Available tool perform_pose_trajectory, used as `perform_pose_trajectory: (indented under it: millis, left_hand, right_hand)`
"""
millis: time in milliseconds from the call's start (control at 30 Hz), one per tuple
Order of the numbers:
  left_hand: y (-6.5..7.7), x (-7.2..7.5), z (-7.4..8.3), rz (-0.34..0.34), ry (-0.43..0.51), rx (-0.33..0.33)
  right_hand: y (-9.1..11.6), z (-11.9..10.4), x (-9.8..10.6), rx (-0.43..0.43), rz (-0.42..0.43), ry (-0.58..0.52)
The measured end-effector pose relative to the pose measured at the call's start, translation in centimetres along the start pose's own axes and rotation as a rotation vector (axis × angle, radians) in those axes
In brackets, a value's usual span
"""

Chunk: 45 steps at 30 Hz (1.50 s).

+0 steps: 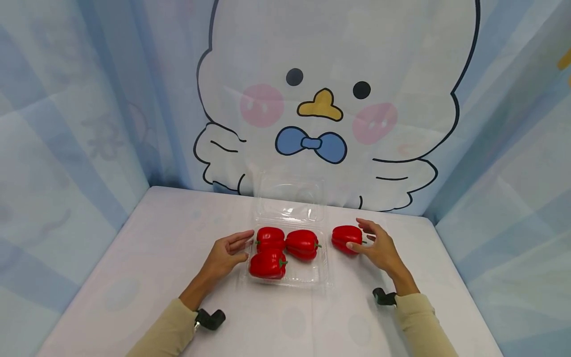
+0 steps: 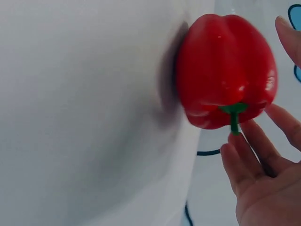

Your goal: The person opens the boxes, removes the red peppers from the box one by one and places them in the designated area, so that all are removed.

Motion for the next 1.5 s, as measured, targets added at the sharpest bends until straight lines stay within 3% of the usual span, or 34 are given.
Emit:
perform_pose_trajectory:
  millis: [167, 400, 633, 867, 1500]
  left_hand:
    - [0.0, 0.1, -0.2, 0.0, 0.002, 0.003]
    - [0.0, 0.1, -0.1, 0.001, 0.011, -0.001]
    - [0.0, 0.0, 0.1, 0.008, 0.011, 0.009]
    - [0.1, 0.0, 0.2, 0.006, -0.004, -0.002]
    - [0.1, 0.0, 0.4, 0.002, 0.012, 0.008]
  right_hand:
    - [1.1, -1.5, 0.6, 0.096, 0.083, 0.004]
    - [2.4, -3.6, 0.7, 0.214, 0.136, -0.026]
    - [4.0, -5.8, -0.6, 0.28, 0.167, -0.048]
    - [5.3, -7.4, -2.9, 0.33, 0.143, -0.05]
    - [4.4, -7.7, -8.2, 0.261, 0.011, 0.021]
Point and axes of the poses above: each hand's wrist, its own y-axis away from the middle knuckle, its own x-axis out of the back of the hand, z = x × y, the point moved 1 cm from there along -y, towards the middle knuckle, and after that the axes turned 12 degrees about -x, right-handed, at the moved point
